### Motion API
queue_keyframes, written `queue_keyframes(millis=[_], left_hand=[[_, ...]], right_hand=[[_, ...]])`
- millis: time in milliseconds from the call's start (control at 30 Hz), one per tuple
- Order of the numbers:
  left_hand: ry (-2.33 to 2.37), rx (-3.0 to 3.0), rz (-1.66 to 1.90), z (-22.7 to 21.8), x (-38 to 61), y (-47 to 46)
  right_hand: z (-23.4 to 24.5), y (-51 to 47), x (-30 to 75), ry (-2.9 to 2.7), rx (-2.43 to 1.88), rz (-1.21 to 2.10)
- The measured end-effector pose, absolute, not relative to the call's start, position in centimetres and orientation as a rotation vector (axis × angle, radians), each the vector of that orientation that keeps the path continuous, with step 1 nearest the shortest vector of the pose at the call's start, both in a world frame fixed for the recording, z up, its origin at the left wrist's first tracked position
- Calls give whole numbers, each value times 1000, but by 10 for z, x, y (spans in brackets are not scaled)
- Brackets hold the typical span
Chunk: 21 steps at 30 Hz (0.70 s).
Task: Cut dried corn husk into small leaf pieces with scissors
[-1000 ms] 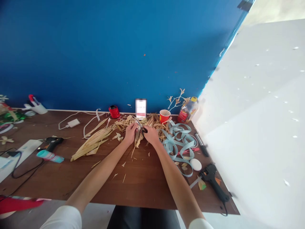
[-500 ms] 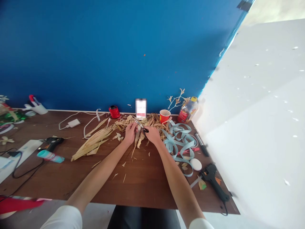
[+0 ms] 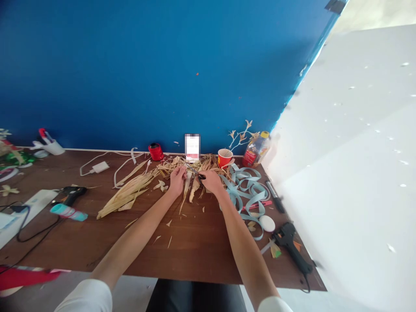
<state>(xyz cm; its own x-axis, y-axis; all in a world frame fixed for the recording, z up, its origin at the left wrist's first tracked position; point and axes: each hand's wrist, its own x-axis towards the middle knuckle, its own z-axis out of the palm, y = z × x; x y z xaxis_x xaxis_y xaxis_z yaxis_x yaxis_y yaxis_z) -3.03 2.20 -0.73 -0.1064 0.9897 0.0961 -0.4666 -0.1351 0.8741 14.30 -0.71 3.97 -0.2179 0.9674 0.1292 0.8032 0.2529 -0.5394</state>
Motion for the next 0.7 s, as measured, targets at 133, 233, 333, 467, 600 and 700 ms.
queue_keyframes(millis=[133,233,333,467,600,700], left_hand=[[803,859,1564,-4,-29,21],[797,828,1562,-3,-29,21],[822,830,1550,-3,-29,22],[837,842,1541,-2,-29,21],[846,875,1533,-1,-28,21],[846,875,1530,-2,-28,22]], right_hand=[[42,-7,148,-2127,-1575,500],[41,-7,151,-2128,-1552,501],[40,-5,151,-2113,-1554,492],[37,-4,149,-2058,-1620,468],[35,-5,144,-2028,-1651,480],[35,-7,140,-2035,-1660,480]])
